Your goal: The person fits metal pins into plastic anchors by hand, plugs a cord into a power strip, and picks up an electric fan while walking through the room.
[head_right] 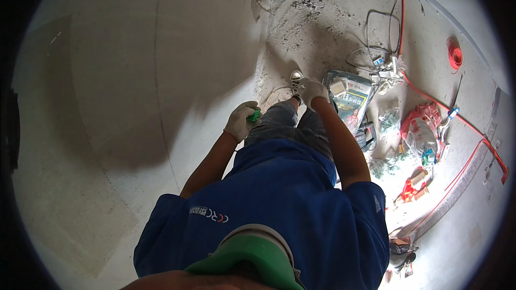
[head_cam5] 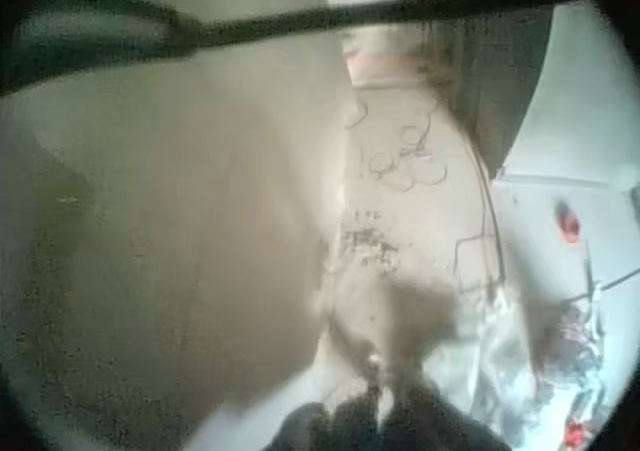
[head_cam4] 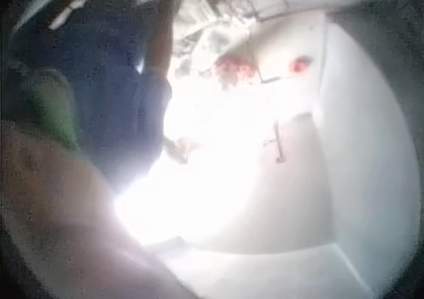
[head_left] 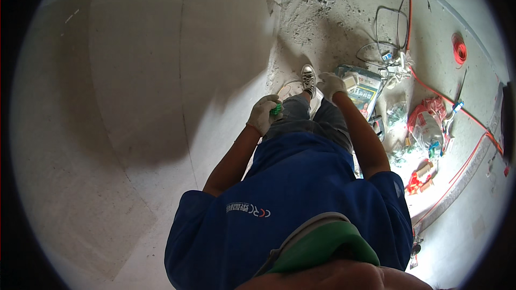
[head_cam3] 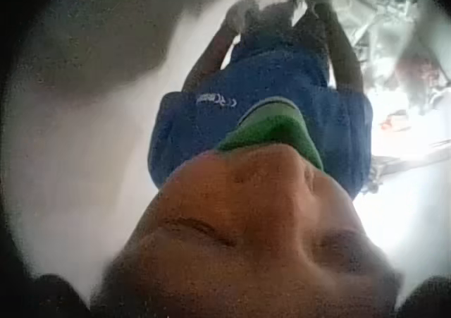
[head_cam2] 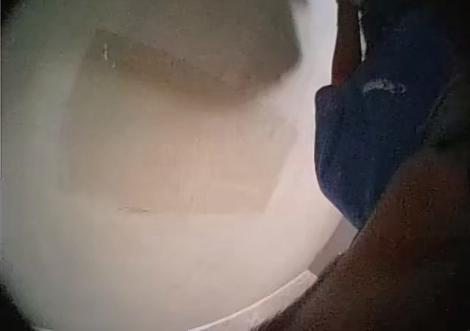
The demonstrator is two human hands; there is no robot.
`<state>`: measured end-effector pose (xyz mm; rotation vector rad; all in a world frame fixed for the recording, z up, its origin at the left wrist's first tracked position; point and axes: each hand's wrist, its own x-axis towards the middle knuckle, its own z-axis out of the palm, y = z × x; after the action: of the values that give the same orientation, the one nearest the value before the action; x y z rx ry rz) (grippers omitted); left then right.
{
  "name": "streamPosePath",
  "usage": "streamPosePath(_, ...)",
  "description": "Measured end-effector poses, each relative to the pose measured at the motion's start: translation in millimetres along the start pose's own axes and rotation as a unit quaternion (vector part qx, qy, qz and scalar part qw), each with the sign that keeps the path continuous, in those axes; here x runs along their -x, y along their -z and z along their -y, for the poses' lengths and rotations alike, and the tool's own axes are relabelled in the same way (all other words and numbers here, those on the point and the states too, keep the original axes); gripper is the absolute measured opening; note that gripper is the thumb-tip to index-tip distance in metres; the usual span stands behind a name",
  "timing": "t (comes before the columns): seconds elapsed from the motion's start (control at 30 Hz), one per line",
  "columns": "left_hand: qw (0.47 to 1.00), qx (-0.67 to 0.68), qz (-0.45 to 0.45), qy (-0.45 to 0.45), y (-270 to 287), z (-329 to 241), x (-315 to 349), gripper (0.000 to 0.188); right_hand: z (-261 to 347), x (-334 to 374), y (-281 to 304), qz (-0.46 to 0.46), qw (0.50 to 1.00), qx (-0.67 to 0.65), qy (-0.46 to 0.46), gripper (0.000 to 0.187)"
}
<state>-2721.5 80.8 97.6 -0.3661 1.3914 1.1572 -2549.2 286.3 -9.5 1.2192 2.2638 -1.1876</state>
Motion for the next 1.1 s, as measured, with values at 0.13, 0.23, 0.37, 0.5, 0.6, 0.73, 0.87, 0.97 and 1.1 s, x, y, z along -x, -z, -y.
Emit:
streamPosePath(0.13, 0.999, -0.036, -0.004, 0.015, -10.1, -22.1, -18.0, 0.034, -41.1, -8.9, 36.0, -0.075, 0.994, -0.069, -0.047, 0.031)
streamPosePath(0.23, 0.996, -0.085, -0.008, 0.017, -28.5, -41.5, -36.2, 0.032, -99.8, -4.4, 60.6, -0.130, 0.978, -0.131, -0.096, 0.033)
streamPosePath(0.37, 0.992, -0.125, 0.016, 0.015, -55.9, -72.2, -66.8, 0.031, -182.2, -2.0, 68.8, -0.119, 0.963, -0.152, -0.188, 0.033)
streamPosePath(0.5, 0.987, -0.159, 0.008, 0.010, -91.2, -106.5, -99.0, 0.031, -228.4, -19.8, 70.1, -0.045, 0.945, -0.150, -0.286, 0.033)
streamPosePath(0.6, 0.987, -0.163, -0.016, 0.007, -139.7, -147.6, -127.0, 0.031, -228.4, -40.5, 97.1, 0.018, 0.962, -0.102, -0.253, 0.034)
streamPosePath(0.73, 0.972, -0.227, 0.049, 0.036, -231.8, -208.6, -151.4, 0.027, -209.9, -66.4, 165.5, -0.031, 0.946, -0.230, -0.226, 0.031)
streamPosePath(0.87, 0.939, -0.274, 0.193, 0.069, -346.0, -275.1, -154.2, 0.028, -211.6, -92.7, 222.0, -0.085, 0.922, -0.311, -0.213, 0.035)
streamPosePath(0.97, 0.884, -0.246, 0.387, 0.089, -438.2, -312.9, -137.1, 0.027, -231.9, -100.6, 244.4, -0.135, 0.883, -0.372, -0.253, 0.034)
streamPosePath(1.1, 0.796, -0.245, 0.553, -0.031, -529.0, -349.1, -93.5, 0.027, -262.1, -86.1, 252.5, -0.136, 0.847, -0.402, -0.321, 0.031)
